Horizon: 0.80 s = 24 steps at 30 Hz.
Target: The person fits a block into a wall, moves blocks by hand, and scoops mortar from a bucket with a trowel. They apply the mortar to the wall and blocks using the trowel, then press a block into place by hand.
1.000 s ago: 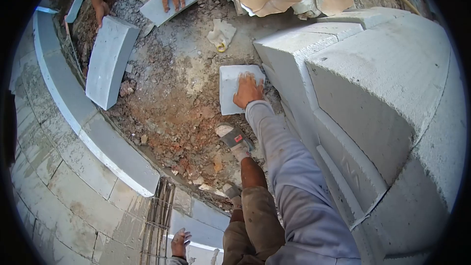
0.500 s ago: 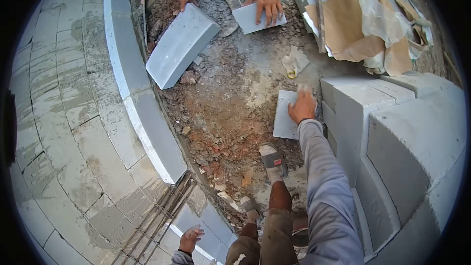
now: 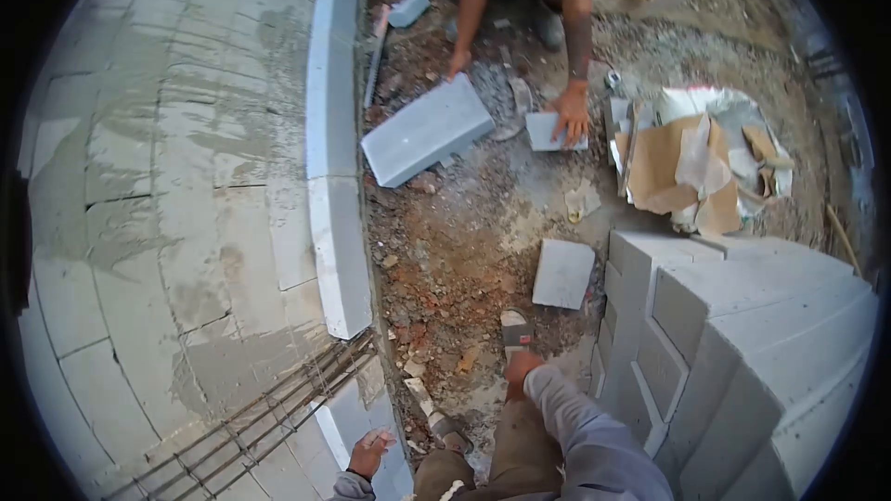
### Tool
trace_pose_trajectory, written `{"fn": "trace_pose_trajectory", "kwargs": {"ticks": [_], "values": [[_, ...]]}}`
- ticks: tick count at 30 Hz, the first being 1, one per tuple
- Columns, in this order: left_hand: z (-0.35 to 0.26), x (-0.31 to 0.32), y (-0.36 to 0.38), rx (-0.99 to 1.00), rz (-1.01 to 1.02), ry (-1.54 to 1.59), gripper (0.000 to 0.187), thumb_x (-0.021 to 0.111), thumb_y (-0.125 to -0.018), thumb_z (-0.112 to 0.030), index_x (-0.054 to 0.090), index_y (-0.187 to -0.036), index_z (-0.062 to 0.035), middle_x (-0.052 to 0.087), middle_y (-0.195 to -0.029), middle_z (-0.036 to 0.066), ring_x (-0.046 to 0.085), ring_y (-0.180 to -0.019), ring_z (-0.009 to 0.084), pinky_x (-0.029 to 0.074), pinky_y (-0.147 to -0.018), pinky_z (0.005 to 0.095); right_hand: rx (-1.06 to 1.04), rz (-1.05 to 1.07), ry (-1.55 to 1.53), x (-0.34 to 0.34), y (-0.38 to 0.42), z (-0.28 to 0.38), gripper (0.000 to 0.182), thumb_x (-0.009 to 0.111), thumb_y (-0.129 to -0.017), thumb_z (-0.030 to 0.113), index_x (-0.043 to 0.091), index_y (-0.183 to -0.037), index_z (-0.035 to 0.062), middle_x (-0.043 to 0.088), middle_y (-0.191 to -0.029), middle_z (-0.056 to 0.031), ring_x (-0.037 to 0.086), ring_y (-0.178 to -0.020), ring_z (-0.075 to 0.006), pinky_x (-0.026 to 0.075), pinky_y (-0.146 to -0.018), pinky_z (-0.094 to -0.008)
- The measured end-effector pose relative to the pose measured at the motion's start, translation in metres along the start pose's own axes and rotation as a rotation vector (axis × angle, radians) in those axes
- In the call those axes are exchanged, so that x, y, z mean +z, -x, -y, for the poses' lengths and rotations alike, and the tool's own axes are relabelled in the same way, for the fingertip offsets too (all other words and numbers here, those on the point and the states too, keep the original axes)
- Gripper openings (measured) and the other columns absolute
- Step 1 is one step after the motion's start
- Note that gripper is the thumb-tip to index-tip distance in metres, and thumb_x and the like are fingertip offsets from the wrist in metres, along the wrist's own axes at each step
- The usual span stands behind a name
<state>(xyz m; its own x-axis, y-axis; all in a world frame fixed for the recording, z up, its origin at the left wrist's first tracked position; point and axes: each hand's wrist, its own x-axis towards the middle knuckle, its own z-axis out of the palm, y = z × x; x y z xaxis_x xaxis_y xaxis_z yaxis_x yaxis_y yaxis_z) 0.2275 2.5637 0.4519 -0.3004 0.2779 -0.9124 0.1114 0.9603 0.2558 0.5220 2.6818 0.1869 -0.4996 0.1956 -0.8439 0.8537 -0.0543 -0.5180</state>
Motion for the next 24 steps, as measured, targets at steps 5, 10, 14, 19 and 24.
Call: {"fn": "trace_pose_trajectory", "kwargs": {"ticks": [5, 10, 14, 19, 24], "values": [[0.076, -0.049, 0.021, 0.038, -0.117, 0.071, 0.048, 0.048, -0.085, -0.036, 0.045, -0.118, -0.002, 0.057, -0.104, 0.01, 0.056, -0.094, 0.0201, 0.041, -0.075, 0.0303, -0.033, 0.205, 0.169, 0.011, 0.034, 0.055, 0.036, 0.055, -0.073, 0.026, 0.061, -0.093, -0.0026, 0.059, -0.096, -0.0203, 0.057, -0.091, -0.0323, 0.045, -0.076, -0.0416], [0.111, -0.055, 0.045, -0.086, -0.289, 0.135, 0.039, 0.05, -0.08, -0.028, 0.057, -0.099, 0.0053, 0.06, -0.092, 0.01, 0.057, -0.083, 0.0142, 0.044, -0.072, 0.0249, 0.101, 0.09, 0.197, -0.082, 0.078, 0.073, 0.034, 0.055, -0.07, 0.026, 0.063, -0.093, 0.0026, 0.058, -0.101, -0.0189, 0.056, -0.094, -0.0319, 0.045, -0.077, -0.0385], [0.117, -0.054, 0.069, 0.002, -0.189, 0.271, 0.055, 0.053, -0.08, -0.041, 0.045, -0.116, -0.0009, 0.057, -0.101, 0.011, 0.057, -0.09, 0.0216, 0.042, -0.071, 0.0321, 0.273, -0.294, 0.165, -0.138, 0.105, 0.058, 0.036, 0.051, -0.07, 0.024, 0.06, -0.097, 0.0029, 0.058, -0.102, -0.019, 0.056, -0.095, -0.0325, 0.045, -0.081, -0.0393], [0.153, -0.05, 0.068, 0.103, -0.146, 0.495, 0.054, 0.057, -0.079, -0.04, 0.045, -0.115, -0.0017, 0.058, -0.094, 0.01, 0.057, -0.083, 0.0195, 0.043, -0.066, 0.0305, 0.308, -0.48, 0.154, -0.163, 0.139, 0.05, 0.036, 0.05, -0.072, 0.026, 0.059, -0.098, 0.0025, 0.057, -0.101, -0.0194, 0.055, -0.093, -0.0339, 0.044, -0.082, -0.0392], [0.186, -0.056, 0.031, 0.047, -0.008, 0.663, 0.022, 0.059, -0.079, -0.03, 0.046, -0.084, -0.0125, 0.04, -0.067, -0.001, 0.05, -0.065, 0.0197, 0.045, -0.059, 0.0351, 0.285, -0.64, 0.122, -0.114, 0.169, 0.058, 0.037, 0.052, -0.072, 0.031, 0.061, -0.093, 0.0025, 0.058, -0.098, -0.0196, 0.055, -0.092, -0.034, 0.043, -0.082, -0.0393]]}}
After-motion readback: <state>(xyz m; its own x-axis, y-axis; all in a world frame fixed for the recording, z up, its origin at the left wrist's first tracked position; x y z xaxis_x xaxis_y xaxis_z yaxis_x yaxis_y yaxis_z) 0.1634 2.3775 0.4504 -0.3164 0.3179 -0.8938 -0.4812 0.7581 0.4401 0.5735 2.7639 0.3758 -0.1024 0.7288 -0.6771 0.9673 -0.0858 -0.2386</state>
